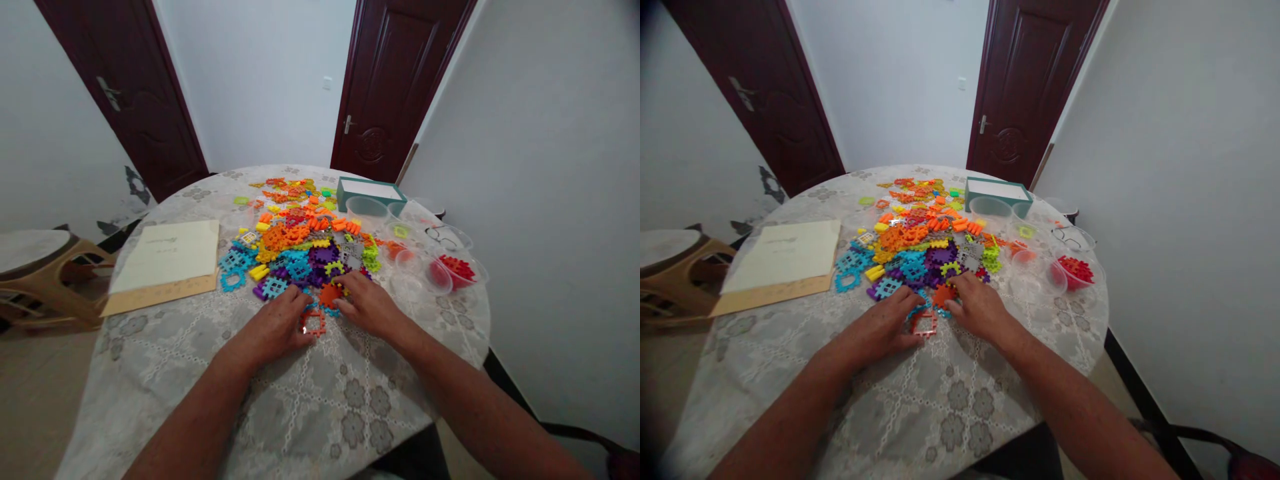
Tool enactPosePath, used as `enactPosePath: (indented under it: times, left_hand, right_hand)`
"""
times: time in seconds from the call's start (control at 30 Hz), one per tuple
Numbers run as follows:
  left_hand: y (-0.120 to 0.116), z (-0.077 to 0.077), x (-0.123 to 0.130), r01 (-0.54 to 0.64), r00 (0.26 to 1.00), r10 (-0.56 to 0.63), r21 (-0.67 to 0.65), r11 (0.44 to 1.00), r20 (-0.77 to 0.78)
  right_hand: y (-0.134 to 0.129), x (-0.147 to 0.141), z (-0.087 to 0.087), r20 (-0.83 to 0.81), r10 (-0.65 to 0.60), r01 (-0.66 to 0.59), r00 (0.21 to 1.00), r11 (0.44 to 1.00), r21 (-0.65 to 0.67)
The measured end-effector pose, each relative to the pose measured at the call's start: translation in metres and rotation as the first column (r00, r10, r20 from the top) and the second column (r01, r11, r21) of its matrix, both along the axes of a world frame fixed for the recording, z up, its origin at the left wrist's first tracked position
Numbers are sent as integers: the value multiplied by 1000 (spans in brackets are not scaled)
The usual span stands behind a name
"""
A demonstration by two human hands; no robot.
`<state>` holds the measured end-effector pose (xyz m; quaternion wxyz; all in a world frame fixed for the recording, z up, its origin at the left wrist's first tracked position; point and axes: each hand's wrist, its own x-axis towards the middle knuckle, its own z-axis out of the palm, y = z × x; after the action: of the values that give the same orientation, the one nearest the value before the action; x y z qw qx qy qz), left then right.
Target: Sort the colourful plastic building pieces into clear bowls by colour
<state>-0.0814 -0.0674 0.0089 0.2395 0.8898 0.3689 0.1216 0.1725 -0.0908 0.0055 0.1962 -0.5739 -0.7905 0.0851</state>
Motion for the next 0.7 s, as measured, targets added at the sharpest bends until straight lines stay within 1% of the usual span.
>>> enactPosePath:
  times: [0.07,0.13,0.23,0.3,0.33,0.4,0.5,0.53,0.6,0.7]
  left_hand:
    - [-1,0,0,-11,1000,11,-4,1000,-10]
    - [-2,1,-1,-9,1000,9,-3,1000,-15]
    - [-1,1,-1,39,999,-39,30,999,0]
    - [1,0,-2,77,997,-77,61,995,7]
    - [3,-1,-2,70,997,-71,72,995,10]
    - [7,-2,-2,1,1000,-3,72,997,30]
    - [10,-1,-4,-130,985,131,-12,991,108]
    - [11,0,-4,-157,975,166,-67,985,147]
    - [10,3,-4,-178,944,228,-217,960,237]
    - [8,8,-1,-140,886,318,-458,878,338]
  right_hand:
    - [2,-5,-7,1,-24,24,1000,1000,-1]
    - [2,-7,-13,-57,-26,27,998,999,17]
    - [2,-5,-19,-223,-26,32,974,999,24]
    - [2,-2,-19,-367,-56,45,929,998,-38]
    - [3,0,-19,-444,-81,49,892,995,-83]
    - [3,2,-18,-592,-133,38,795,984,-172]
    - [5,4,-19,-764,-201,-37,613,959,-282]
    - [5,4,-19,-802,-218,-75,557,948,-309]
    - [5,2,-20,-855,-236,-145,462,931,-336]
    - [3,-5,-24,-906,-266,-228,330,909,-350]
